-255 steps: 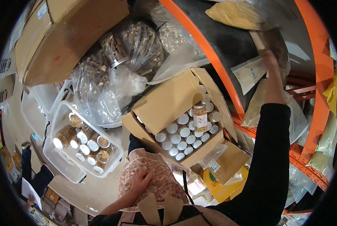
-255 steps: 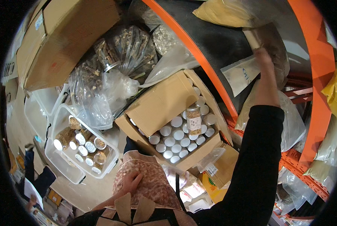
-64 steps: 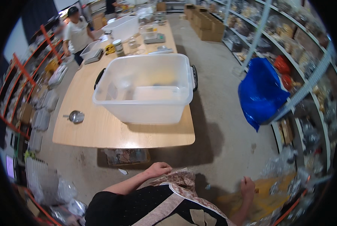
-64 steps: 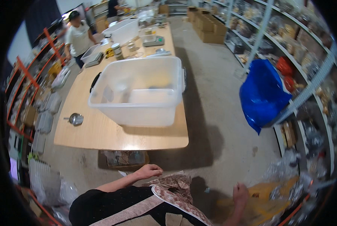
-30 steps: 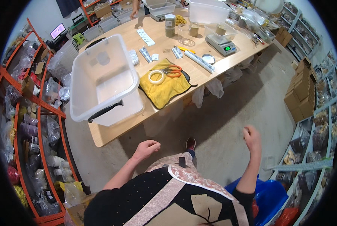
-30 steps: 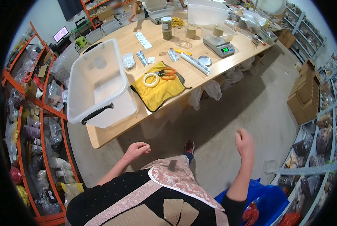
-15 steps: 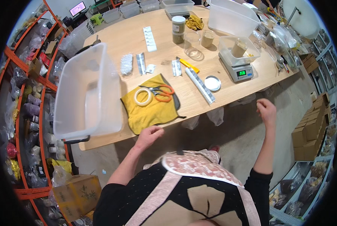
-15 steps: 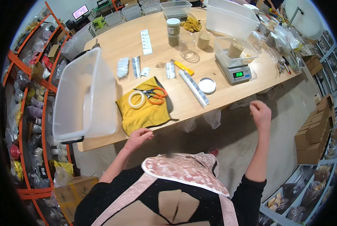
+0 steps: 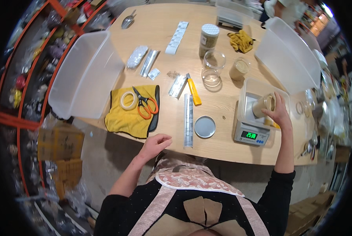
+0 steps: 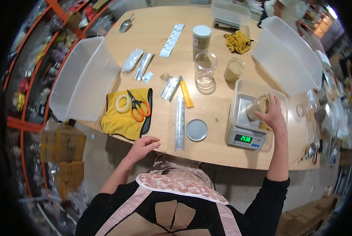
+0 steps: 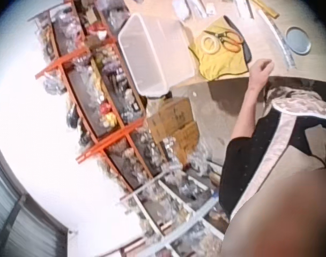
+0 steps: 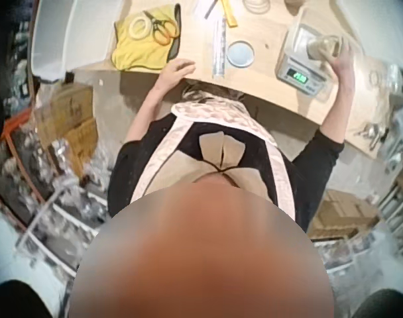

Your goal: The person scoops a light-colored powder into a clear jar on a digital scale, then transfers the powder into a plastic bag and places it on a shelf. The person then carries two jars to an outdoor area, places them on a sealing machine, and seals them with lids. The person plugs in the machine and retrieves the sealed jars.

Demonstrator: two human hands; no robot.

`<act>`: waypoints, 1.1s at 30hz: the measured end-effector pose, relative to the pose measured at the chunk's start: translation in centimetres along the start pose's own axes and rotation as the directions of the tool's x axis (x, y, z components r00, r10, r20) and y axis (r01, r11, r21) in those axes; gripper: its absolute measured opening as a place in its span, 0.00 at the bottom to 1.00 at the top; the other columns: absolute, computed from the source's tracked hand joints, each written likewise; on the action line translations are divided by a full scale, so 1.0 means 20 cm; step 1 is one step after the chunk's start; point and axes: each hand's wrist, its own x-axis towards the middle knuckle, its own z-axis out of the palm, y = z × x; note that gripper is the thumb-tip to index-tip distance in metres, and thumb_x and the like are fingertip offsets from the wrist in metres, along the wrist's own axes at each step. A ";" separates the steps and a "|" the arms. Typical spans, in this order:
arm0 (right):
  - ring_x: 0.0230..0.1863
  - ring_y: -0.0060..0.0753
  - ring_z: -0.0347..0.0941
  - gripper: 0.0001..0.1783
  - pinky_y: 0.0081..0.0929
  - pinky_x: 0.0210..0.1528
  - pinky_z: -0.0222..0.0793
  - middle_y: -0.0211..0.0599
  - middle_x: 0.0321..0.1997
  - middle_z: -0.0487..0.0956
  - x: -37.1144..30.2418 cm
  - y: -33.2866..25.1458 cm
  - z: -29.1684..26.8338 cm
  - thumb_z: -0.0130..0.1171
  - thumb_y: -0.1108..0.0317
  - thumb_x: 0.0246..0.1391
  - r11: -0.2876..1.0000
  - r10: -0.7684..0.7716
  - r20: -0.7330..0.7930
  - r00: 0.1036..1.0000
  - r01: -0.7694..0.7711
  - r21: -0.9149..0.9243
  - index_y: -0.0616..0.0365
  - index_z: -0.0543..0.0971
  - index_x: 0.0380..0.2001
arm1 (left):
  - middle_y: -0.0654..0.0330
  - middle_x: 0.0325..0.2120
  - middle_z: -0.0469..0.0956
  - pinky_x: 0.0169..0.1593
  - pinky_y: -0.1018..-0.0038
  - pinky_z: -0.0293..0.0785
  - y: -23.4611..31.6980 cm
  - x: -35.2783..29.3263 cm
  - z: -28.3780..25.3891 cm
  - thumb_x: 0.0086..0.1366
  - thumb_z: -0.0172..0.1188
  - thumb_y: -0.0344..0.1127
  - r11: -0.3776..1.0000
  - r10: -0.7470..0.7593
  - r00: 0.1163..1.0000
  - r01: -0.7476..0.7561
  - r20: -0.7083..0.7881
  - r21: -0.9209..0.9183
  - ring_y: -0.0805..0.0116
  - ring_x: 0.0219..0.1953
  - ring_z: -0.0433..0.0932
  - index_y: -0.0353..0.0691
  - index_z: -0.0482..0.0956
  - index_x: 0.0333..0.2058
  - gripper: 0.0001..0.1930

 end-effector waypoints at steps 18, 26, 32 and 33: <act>0.55 0.43 0.64 0.47 0.36 0.55 0.65 0.45 0.55 0.65 -0.11 0.03 -0.34 0.70 0.69 0.30 0.960 0.173 -0.087 0.981 -0.148 0.239 0.60 0.61 0.58 | 0.53 0.30 0.80 0.40 0.76 0.75 0.64 0.77 0.34 0.55 0.62 0.39 0.875 0.339 0.920 -0.385 0.196 0.292 0.68 0.33 0.80 0.31 0.78 0.38 0.17; 0.58 0.42 0.60 0.49 0.36 0.56 0.62 0.46 0.59 0.59 -0.74 0.22 -0.71 0.66 0.75 0.34 0.851 0.505 -0.234 0.830 -0.435 0.294 0.58 0.56 0.62 | 0.52 0.29 0.80 0.38 0.74 0.75 0.82 1.13 0.48 0.54 0.62 0.39 0.732 0.527 0.788 -0.611 0.318 0.302 0.65 0.32 0.80 0.30 0.78 0.36 0.16; 0.55 0.46 0.63 0.49 0.38 0.56 0.62 0.50 0.57 0.60 -1.19 0.44 -0.45 0.68 0.74 0.33 0.707 0.699 -0.178 0.692 -0.634 0.313 0.66 0.55 0.61 | 0.53 0.28 0.80 0.37 0.75 0.75 0.89 1.32 0.59 0.52 0.63 0.37 0.710 0.599 0.744 -0.664 0.295 0.233 0.66 0.31 0.80 0.31 0.78 0.35 0.16; 0.55 0.46 0.63 0.49 0.38 0.55 0.63 0.51 0.57 0.61 -1.22 0.47 -0.37 0.69 0.74 0.32 0.614 0.753 -0.117 0.648 -0.626 0.480 0.69 0.56 0.60 | 0.53 0.28 0.80 0.37 0.75 0.76 0.89 1.35 0.61 0.52 0.63 0.37 0.712 0.607 0.742 -0.667 0.284 0.221 0.66 0.31 0.80 0.31 0.78 0.35 0.16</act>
